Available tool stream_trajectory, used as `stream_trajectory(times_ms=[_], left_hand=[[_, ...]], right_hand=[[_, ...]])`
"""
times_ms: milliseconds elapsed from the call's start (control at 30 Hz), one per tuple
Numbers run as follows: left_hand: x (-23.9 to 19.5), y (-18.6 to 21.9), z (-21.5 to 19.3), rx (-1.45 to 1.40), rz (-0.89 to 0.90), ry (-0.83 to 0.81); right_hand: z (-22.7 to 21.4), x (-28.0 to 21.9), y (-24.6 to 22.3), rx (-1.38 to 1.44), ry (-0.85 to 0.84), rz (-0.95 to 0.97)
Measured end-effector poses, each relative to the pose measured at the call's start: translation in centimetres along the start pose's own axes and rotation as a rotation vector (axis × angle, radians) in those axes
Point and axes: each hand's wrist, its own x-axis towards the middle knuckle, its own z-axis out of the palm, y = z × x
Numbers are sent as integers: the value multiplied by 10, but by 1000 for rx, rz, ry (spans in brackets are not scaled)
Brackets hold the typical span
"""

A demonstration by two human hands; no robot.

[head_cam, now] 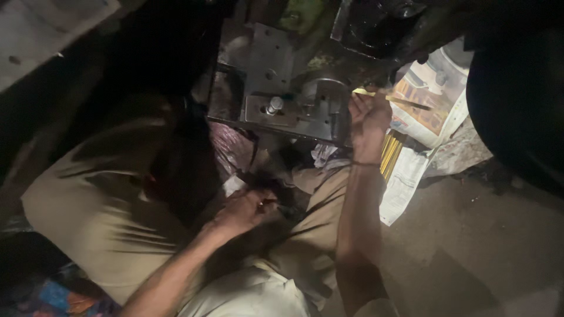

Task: The person feeds a perforated metal strip into a stamping press by hand, using a yellow rod to align the strip and manipulating small metal components within the machine.

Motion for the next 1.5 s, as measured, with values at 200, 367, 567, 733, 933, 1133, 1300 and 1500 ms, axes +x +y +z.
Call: stream_trajectory(times_ms=[200, 367, 567, 733, 933, 1133, 1300, 1500], left_hand=[[-7, 9, -13, -73, -86, 19], [-5, 21, -18, -42, -27, -28], [-15, 44, -55, -402, 215, 474], [24, 65, -127, -642, 298, 958], [133, 78, -151, -383, 448, 1099], [176, 71, -135, -235, 189, 949], [186, 58, -134, -142, 218, 876], [176, 65, -138, -198, 216, 814]], right_hand=[[11, -6, -11, 30, 22, -95], [15, -3, -10, 51, 70, -26], [27, -13, -17, -11, 79, -31], [17, -5, -3, 57, 66, -34], [13, 1, -2, 120, 38, 0], [31, -14, -10, 59, 118, -2], [31, -15, -10, 105, 62, -23], [22, -10, -2, 129, -4, -53]])
